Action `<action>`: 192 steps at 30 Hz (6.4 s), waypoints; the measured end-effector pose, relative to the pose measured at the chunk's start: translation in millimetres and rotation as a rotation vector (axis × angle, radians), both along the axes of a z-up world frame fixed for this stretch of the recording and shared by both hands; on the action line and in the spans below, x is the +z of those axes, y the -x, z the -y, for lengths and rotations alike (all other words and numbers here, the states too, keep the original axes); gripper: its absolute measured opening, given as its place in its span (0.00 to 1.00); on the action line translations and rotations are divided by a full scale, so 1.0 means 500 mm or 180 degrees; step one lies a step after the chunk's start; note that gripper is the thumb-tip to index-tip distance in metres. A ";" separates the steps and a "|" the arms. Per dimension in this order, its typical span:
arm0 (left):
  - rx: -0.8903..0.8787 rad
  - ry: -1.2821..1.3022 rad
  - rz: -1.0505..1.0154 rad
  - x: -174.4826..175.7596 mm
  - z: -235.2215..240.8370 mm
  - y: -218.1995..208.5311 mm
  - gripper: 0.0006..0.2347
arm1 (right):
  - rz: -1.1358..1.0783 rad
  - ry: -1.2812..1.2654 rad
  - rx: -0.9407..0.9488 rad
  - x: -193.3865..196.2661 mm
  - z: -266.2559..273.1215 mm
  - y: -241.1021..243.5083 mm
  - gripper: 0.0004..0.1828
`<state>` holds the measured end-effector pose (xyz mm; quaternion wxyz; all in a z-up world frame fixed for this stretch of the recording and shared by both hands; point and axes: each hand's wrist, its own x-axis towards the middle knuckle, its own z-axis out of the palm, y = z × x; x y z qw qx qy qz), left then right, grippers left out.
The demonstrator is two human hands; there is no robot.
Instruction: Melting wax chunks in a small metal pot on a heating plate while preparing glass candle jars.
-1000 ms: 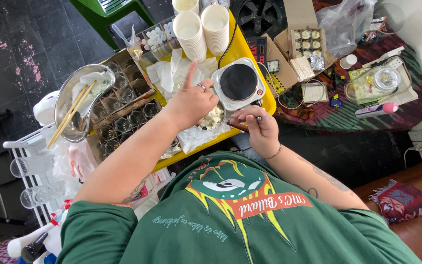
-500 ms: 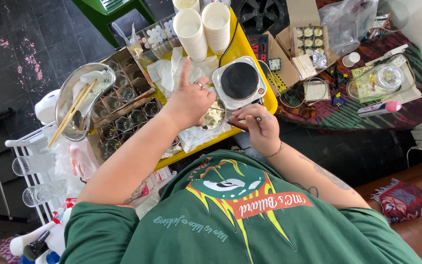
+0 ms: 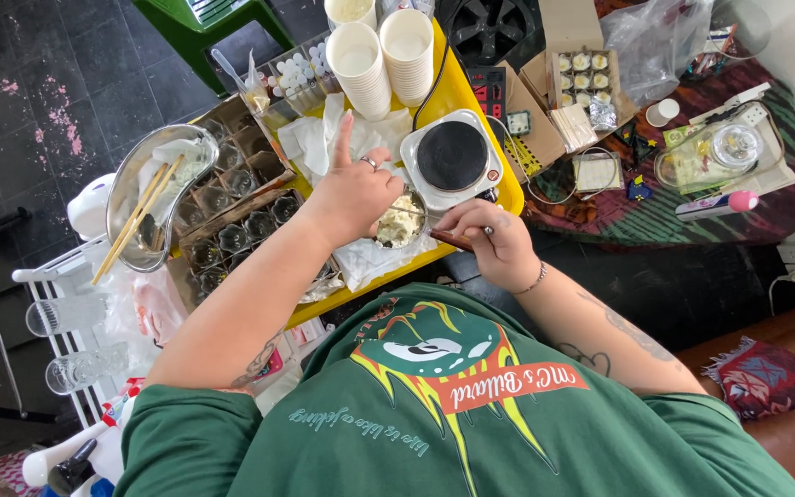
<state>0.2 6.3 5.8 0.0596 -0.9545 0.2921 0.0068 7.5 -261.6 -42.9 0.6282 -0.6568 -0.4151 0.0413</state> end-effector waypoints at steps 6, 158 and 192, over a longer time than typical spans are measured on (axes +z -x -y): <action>-0.0030 -0.0069 0.0026 -0.006 0.000 -0.003 0.22 | 0.0684 0.0304 0.0288 0.030 -0.005 -0.005 0.04; 0.2054 0.1148 -0.0294 -0.170 -0.087 -0.029 0.19 | -0.0163 0.0494 -0.0526 0.007 -0.011 0.007 0.05; 0.1812 0.2476 0.1223 -0.096 0.011 0.090 0.02 | -0.0159 0.3585 -0.0624 -0.026 0.002 0.023 0.26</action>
